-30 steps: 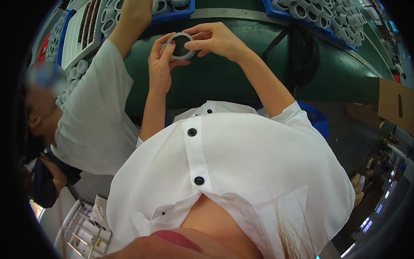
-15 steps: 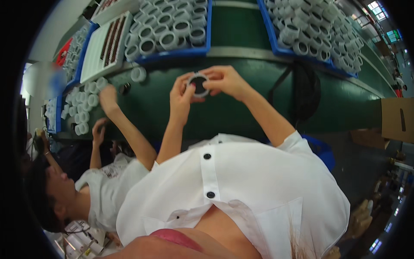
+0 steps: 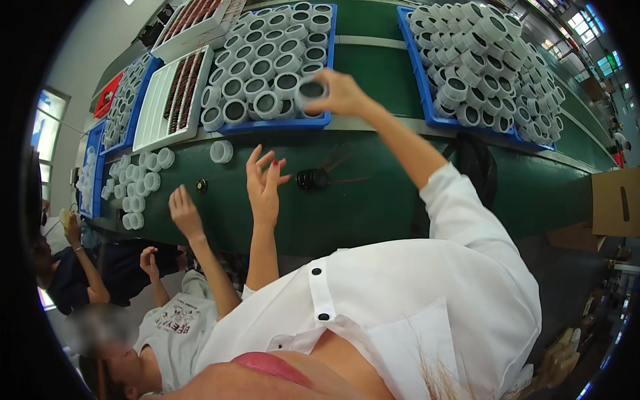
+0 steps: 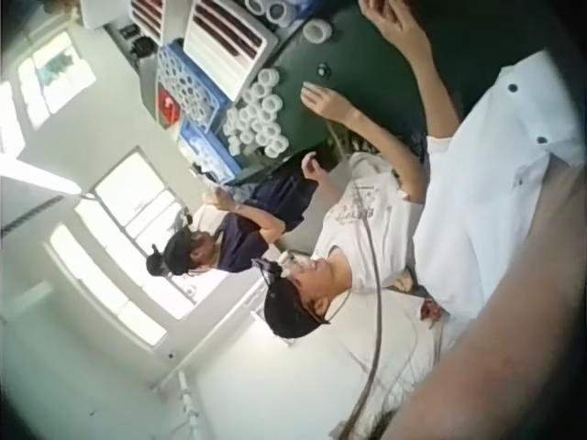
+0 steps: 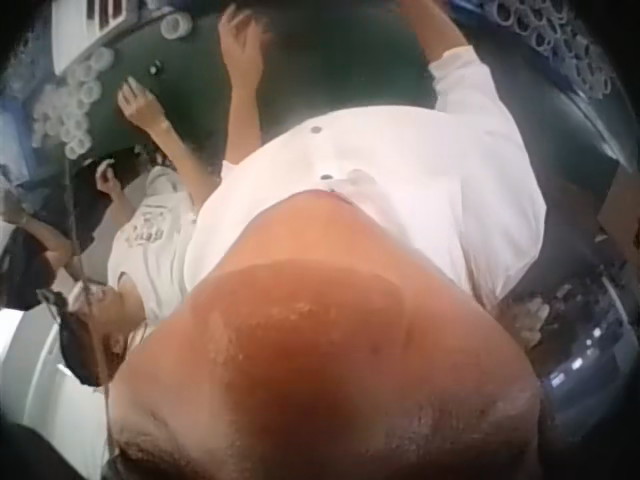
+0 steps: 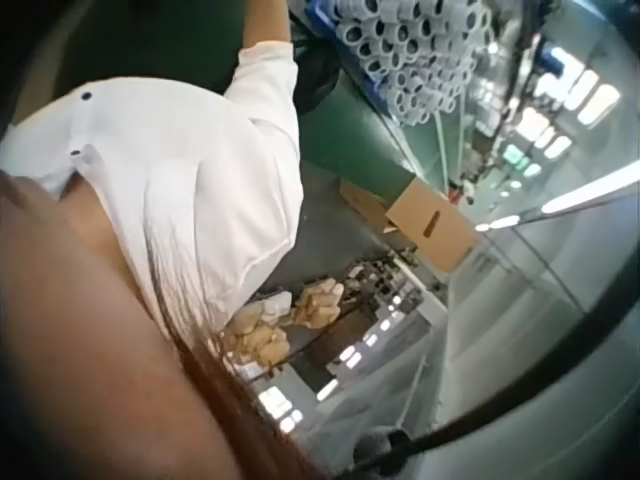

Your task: Assembling black plastic components with white plastic rings and placing them into a tray at a factory workstation.

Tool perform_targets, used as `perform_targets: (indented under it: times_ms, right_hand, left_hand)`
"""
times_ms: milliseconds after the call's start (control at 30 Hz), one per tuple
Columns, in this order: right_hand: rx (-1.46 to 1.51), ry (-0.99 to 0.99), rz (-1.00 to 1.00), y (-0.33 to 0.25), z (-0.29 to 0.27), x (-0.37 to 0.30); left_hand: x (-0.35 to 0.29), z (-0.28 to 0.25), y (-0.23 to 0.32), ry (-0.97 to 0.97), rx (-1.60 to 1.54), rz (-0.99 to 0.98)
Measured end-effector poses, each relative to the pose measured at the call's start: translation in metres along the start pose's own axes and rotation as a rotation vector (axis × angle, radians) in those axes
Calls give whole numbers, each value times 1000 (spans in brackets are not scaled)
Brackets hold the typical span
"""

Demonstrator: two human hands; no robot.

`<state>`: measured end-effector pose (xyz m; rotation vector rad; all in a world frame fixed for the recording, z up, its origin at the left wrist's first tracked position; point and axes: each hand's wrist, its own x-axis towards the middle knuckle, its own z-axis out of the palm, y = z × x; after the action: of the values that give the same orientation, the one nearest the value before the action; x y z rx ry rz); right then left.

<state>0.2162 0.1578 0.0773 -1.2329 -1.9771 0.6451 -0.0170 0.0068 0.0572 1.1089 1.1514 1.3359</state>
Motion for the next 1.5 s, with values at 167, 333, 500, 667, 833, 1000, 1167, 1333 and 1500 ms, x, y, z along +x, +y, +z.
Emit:
perform_targets:
  times_ms: [167, 333, 500, 667, 833, 1000, 1167, 1333, 1500]
  right_hand:
    - [-200, 210, 165, 128, -27, 124]
    - [-263, 228, 162, 156, -8, 177]
    - [-339, 168, 151, 182, 11, 187]
    - [-222, 237, 29, 172, 10, 166]
    - [-210, 397, 109, 120, -2, 91]
    - [20, -180, 147, 3, 22, -47]
    - [-42, -304, 407, -15, 76, -143]
    - [-81, -127, 437, 5, 126, -164]
    - [25, -109, 443, 20, 125, -170]
  left_hand:
    - [-22, -23, -24, 72, 92, -82]
    - [-53, -45, -57, 200, 166, -239]
    - [-68, -56, -74, 225, 172, -337]
    - [-73, -59, -81, 242, 169, -361]
    - [-61, -60, -86, 182, 166, -277]
    - [-51, -51, -85, 37, 450, -115]
    - [-20, -14, -85, -142, 781, 246]
    - [2, 6, -127, -326, 902, 523]
    - [-17, 14, -140, -243, 793, 480]
